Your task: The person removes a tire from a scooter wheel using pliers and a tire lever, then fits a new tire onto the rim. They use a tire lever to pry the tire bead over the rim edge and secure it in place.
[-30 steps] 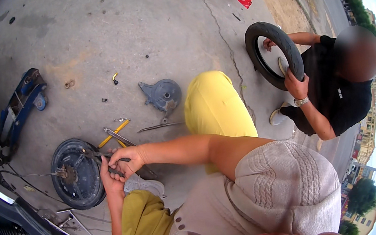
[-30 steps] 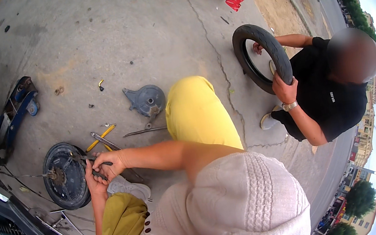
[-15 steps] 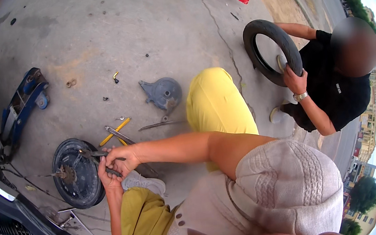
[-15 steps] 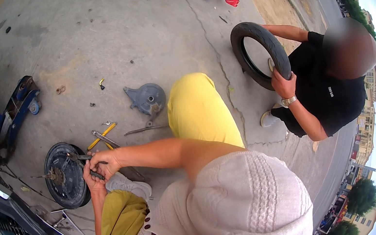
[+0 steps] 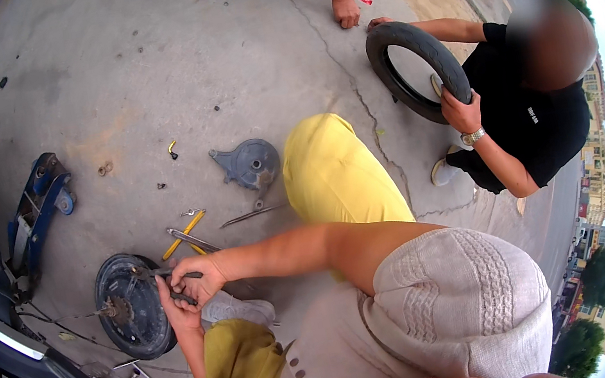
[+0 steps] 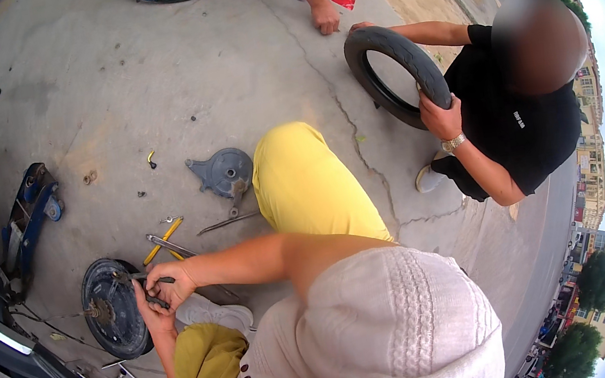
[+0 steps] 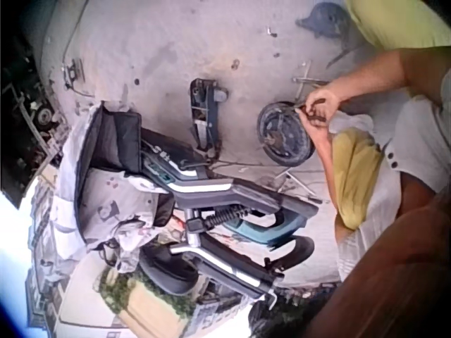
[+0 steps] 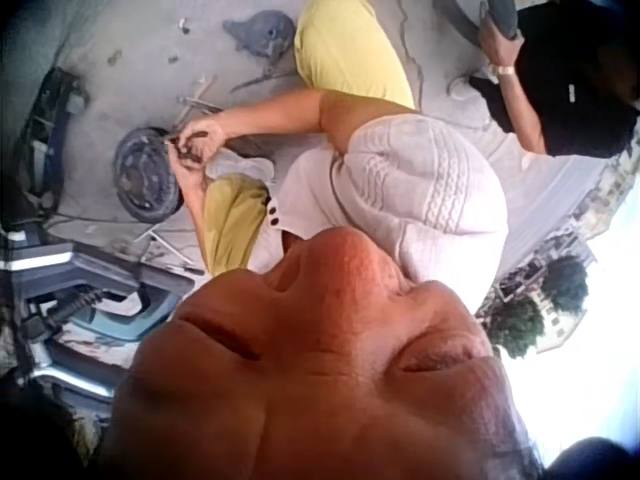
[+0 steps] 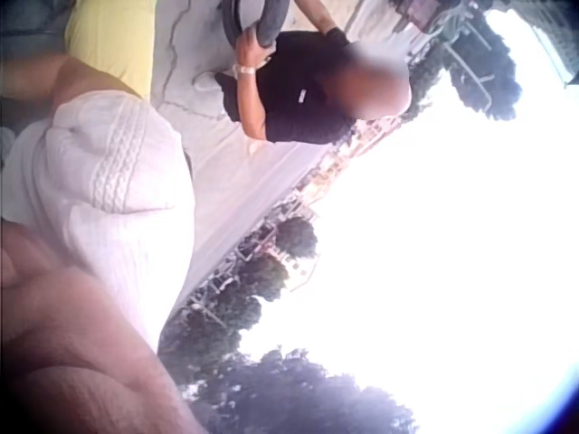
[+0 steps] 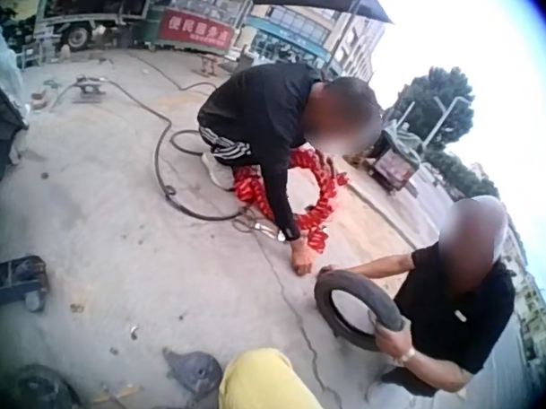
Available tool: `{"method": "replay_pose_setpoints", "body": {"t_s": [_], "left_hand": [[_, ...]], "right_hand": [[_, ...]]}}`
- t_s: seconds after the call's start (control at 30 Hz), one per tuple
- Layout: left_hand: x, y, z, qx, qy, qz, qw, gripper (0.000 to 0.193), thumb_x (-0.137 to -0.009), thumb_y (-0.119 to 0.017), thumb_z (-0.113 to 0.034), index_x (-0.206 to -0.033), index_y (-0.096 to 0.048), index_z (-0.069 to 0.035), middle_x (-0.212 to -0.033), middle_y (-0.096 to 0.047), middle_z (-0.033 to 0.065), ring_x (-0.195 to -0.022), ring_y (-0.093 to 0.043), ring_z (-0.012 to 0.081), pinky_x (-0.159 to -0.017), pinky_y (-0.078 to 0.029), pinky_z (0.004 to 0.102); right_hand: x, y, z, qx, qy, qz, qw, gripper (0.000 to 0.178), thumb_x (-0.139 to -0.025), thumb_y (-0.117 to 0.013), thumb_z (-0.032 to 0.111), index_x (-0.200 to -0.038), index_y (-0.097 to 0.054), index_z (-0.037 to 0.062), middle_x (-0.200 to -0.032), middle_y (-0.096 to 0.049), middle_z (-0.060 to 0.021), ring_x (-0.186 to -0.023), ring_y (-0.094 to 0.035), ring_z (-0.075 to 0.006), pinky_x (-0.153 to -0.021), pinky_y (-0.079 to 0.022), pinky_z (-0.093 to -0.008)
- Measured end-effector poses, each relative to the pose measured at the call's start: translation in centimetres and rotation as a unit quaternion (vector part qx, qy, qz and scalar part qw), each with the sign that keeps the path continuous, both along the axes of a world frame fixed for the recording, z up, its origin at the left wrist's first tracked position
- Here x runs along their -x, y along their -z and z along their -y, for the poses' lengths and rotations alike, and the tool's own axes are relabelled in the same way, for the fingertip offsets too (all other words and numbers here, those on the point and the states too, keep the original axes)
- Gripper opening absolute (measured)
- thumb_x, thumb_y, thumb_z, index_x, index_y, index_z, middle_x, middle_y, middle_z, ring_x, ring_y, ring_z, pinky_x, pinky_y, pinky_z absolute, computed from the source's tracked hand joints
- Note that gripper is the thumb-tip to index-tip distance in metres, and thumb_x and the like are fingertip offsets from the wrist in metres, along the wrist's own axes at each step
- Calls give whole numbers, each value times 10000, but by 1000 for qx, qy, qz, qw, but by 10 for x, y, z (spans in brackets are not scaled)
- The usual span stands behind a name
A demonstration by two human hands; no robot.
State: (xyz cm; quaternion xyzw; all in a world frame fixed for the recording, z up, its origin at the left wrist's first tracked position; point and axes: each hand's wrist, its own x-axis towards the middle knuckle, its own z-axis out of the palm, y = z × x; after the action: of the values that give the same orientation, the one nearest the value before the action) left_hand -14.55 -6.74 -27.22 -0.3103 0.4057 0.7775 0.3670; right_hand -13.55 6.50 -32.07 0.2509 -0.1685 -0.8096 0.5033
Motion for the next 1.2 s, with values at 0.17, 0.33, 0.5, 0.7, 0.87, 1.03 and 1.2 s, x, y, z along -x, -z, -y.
{"method": "replay_pose_setpoints", "body": {"t_s": [0.17,0.33,0.5,0.7,0.87,1.03,1.2], "left_hand": [[2,-10,2,86,19,34,996,347,-892,-634,-434,-931,-607,-90,-864,-618,19,-773,-609,115,-698,-532,269],[3,-3,8,122,38,67,990,256,-922,-604,-368,-844,-592,-125,-607,-480,-83,-425,-396,18,-358,-305,168],[-1,-4,18,122,46,69,989,238,-927,-597,-310,-938,-612,-72,-661,-520,-45,-466,-437,34,-370,-317,174],[-7,-5,21,87,110,42,989,297,-936,-576,-255,-1082,-614,1,-850,-617,28,-641,-561,90,-491,-431,206],[-14,-20,23,114,254,1,961,418,-946,-568,-302,-1153,-584,60,-1040,-636,113,-852,-627,154,-625,-500,254],[10,-37,43,333,309,-184,872,446,-972,-523,-367,-954,-628,65,-718,-619,77,-573,-585,123,-482,-445,247],[62,-21,29,560,334,-513,558,286,-910,-595,-218,-1026,-605,44,-872,-645,168,-765,-648,312,-625,-501,392]], "right_hand": [[-5,-3,-9,20,23,-49,998,136,-844,-551,167,-807,-597,45,-899,-649,-126,-963,-599,-309,-914,-446,-471],[-10,7,-9,58,15,-85,995,198,-868,-517,224,-863,-595,42,-1023,-638,-145,-1043,-574,-313,-968,-422,-461],[-10,-3,-9,55,2,-118,992,188,-833,-506,199,-912,-570,41,-1017,-620,-174,-1028,-574,-336,-997,-398,-478],[-23,-4,-22,99,-4,-156,983,246,-798,-498,169,-988,-547,21,-1051,-601,-179,-1031,-555,-327,-1036,-359,-495],[-53,17,-13,168,39,-155,973,324,-748,-531,95,-1061,-531,11,-1075,-590,-190,-1155,-521,-324,-1078,-329,-510],[-52,-27,-28,-73,5,-182,981,405,-783,-526,48,-1165,-513,-86,-1157,-565,-222,-1154,-522,-331,-1021,-421,-514],[-49,-25,-43,-271,-92,-244,926,322,-795,-576,68,-1096,-617,-39,-992,-614,-145,-969,-610,-234,-883,-544,-404]]}}
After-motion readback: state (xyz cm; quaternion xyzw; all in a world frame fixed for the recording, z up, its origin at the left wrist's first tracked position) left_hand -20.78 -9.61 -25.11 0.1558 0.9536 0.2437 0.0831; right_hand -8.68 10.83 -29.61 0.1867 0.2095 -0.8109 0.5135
